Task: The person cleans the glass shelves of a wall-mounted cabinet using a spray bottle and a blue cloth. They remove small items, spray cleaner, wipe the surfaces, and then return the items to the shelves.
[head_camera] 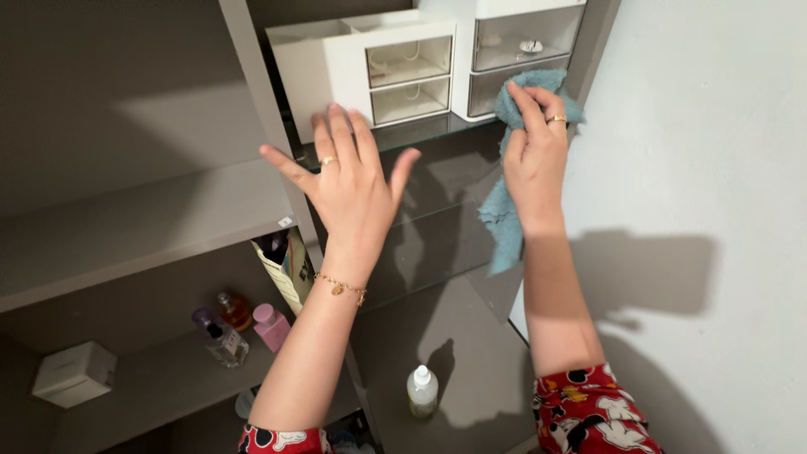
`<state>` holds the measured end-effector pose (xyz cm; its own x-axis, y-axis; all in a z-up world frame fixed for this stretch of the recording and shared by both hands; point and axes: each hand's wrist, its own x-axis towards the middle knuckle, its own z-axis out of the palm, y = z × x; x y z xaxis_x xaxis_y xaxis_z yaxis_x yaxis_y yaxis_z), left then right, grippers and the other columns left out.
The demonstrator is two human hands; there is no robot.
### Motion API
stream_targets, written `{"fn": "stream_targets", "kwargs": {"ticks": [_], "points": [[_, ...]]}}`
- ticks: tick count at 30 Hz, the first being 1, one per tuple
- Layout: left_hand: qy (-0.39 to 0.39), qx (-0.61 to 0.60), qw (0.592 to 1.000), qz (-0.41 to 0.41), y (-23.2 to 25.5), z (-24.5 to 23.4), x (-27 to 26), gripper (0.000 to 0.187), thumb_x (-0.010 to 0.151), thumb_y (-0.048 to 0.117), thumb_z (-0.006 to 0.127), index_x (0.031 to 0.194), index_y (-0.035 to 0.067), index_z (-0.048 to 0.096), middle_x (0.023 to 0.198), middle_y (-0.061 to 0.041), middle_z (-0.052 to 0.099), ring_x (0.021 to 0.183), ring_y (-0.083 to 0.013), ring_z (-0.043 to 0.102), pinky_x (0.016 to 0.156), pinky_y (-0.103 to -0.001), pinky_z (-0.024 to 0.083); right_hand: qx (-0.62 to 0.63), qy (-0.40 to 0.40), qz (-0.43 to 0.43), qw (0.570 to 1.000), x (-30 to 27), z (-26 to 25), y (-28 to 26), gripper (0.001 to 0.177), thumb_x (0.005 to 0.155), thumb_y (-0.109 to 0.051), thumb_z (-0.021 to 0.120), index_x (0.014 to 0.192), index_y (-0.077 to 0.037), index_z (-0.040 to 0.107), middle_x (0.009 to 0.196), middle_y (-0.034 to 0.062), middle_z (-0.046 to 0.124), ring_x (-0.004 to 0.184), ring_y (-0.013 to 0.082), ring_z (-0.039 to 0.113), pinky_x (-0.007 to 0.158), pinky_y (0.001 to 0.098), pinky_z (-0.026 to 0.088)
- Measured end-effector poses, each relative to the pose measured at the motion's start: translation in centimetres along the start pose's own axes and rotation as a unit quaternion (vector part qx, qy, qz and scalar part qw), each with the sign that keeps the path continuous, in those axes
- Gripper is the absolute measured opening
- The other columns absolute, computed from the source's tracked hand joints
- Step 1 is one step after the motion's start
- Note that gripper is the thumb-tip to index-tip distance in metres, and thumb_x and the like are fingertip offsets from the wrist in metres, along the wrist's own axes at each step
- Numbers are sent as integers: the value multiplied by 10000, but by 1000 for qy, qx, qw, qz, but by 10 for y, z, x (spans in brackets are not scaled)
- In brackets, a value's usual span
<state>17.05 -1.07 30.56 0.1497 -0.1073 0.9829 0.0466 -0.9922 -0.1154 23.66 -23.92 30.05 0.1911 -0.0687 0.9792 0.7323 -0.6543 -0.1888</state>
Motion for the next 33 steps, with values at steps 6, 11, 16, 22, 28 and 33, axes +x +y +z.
{"fn": "stream_targets", "kwargs": {"ticks": [6,11,16,22,28,33], "points": [[-81,73,993,46,6,6,18,1200,902,988,402,1286,-119,662,1249,-245,648,1197,-371,608,1138,-760,88,-2,-34,37,999,0,-4,-4,570,893,139,460,1398,-44,653,1355,192,567,1117,327,632,927,385,525],[-87,-45,990,99,28,23,35,1086,871,924,398,1257,-52,676,1268,-176,667,1169,-395,606,1142,-763,119,-3,-50,37,998,3,-11,-8,583,893,133,459,1413,-52,646,1360,194,562,1164,338,621,953,387,520],[-135,-37,988,69,41,29,47,1134,821,952,371,1238,-55,683,1198,-167,685,1073,-344,632,1115,-701,202,29,-70,43,996,4,-16,-2,589,889,126,449,1413,-56,646,1368,202,554,1165,341,615,968,387,521],[-132,-49,989,53,17,5,23,1034,897,880,478,1269,-67,667,1084,-176,681,1094,-360,622,1135,-704,235,50,-5,4,999,-13,-12,3,588,873,137,443,1401,-34,639,1349,181,602,1244,340,618,1083,406,510],[-58,-79,995,26,-8,-35,-15,699,1053,522,663,1382,-91,590,1335,-218,614,1353,-380,525,1242,-632,239,26,-6,-163,986,-5,35,-62,487,844,42,575,1324,2,646,1283,173,649,1216,367,610,1065,475,493],[-65,-36,997,10,-24,-37,-42,644,997,279,673,1472,-115,488,1517,-197,558,1483,-318,463,1235,-705,136,170,-221,-170,945,27,76,-122,322,948,-123,561,1213,-9,704,1205,173,736,1135,336,691,997,414,540]]}}
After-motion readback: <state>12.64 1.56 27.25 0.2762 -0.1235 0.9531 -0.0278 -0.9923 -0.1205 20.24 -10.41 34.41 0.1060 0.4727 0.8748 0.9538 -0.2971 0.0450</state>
